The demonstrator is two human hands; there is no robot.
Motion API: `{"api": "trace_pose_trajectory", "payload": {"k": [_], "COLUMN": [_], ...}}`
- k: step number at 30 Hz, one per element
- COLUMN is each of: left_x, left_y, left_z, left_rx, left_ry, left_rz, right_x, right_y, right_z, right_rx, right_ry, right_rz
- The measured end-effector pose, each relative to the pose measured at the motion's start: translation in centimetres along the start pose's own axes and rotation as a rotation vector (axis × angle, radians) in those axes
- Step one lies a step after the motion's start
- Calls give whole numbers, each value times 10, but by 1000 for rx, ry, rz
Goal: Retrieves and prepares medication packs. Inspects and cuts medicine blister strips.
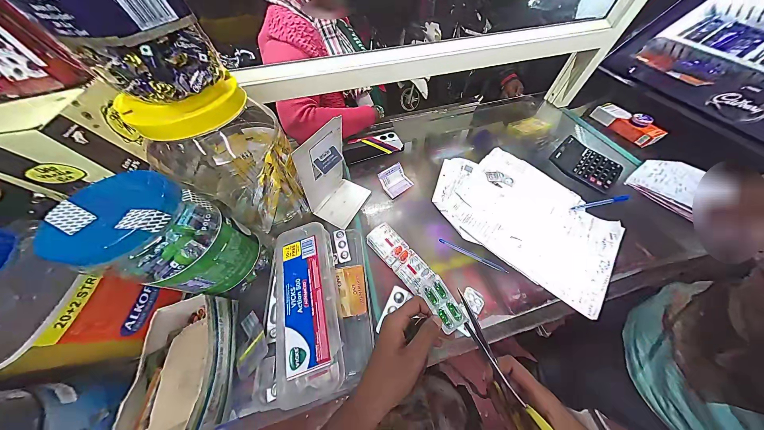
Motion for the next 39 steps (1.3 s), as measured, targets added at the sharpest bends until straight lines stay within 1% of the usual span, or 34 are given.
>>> {"api": "trace_pose_trajectory", "payload": {"k": [3,7,14,21,29,33,36,39], "left_x": [-2,-6,-10,-13,-18,-19,-18,-23], "left_y": [-2,-5,-8,-6,-12,-14,-21,-29], "left_z": [-2,-9,-13,-14,-17,-19,-27,-30], "left_rx": [-26,-2,52,100,147,169,135,211], "left_ry": [-11,-29,-41,-48,-60,-77,-99,-83], "left_rz": [-19,-5,9,-21,19,38,80,107], "right_x": [-1,-5,-9,-9,-6,-9,-18,-23], "right_y": [3,8,8,6,2,8,7,10], "right_z": [0,2,3,8,13,14,17,24], "right_rx": [36,-29,-63,-50,-36,-120,-116,-114], "right_ry": [-5,38,36,60,100,129,139,205], "right_rz": [-37,-105,-79,-99,-123,-141,-144,-213]}}
Point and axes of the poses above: each hand's wrist, its own x-axis away from the middle knuckle, its own z-axis out of the back of the hand, y = z × x, the point moved 10 cm from there along -x, towards the middle knuckle, and after that the axes turned 3 degrees about x, right-handed, at the moved point
